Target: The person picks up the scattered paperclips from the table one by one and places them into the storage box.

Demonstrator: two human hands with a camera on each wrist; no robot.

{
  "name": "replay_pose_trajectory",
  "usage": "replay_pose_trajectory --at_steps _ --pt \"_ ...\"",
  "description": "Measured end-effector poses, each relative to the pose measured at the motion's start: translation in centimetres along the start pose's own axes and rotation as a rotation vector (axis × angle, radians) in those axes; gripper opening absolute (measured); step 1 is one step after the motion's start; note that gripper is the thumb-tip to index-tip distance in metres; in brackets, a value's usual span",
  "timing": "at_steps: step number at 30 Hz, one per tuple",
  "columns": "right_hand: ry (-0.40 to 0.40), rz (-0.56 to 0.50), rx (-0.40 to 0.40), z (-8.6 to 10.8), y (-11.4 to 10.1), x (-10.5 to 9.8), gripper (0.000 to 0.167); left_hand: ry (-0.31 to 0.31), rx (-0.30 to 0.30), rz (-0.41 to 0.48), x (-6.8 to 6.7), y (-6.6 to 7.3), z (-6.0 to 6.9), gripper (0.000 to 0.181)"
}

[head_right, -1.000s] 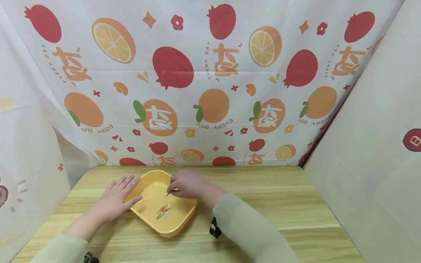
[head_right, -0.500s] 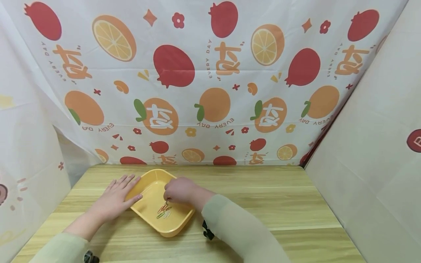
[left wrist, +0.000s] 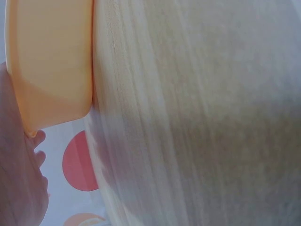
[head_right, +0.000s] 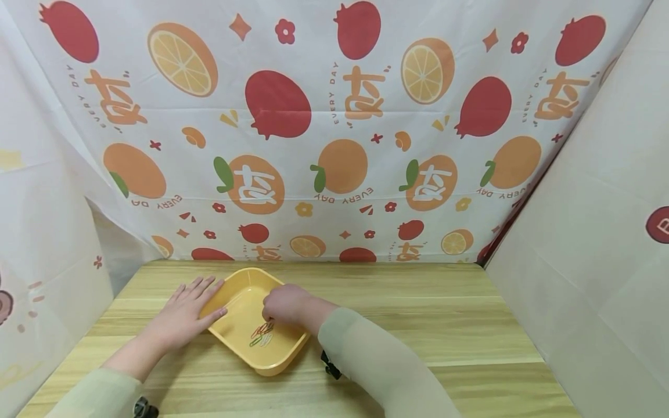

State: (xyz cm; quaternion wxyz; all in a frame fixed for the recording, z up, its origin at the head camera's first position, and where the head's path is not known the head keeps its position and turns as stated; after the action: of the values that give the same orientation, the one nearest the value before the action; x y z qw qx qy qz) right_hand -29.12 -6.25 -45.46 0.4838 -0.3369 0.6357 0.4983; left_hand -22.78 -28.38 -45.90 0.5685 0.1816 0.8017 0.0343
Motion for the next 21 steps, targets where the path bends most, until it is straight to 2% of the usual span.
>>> replay_pose_trajectory --at_steps 12,21 --pt "0.037 -0.049 -0.005 0.6 0.6 -0.2 0.013 -0.003 0.005 0.006 -0.1 0.2 -0.1 0.079" --pt "0.083 -0.062 -0.009 1.5 1.2 -1.5 0.016 -0.012 0.005 0.017 -0.2 0.4 0.0 0.079"
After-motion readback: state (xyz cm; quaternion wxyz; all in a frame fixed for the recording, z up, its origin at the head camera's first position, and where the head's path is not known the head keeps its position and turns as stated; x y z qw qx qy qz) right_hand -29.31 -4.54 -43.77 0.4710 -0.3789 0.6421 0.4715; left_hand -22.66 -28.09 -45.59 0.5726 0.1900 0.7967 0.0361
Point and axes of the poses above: each hand's wrist, its own z-axis away from the middle knuckle, its own x-axis out of the palm, y = z × x, the point moved 3 cm from there along -z, towards the middle knuckle, and after that the axes turned 11 degrees about y, right-handed, at the moved point
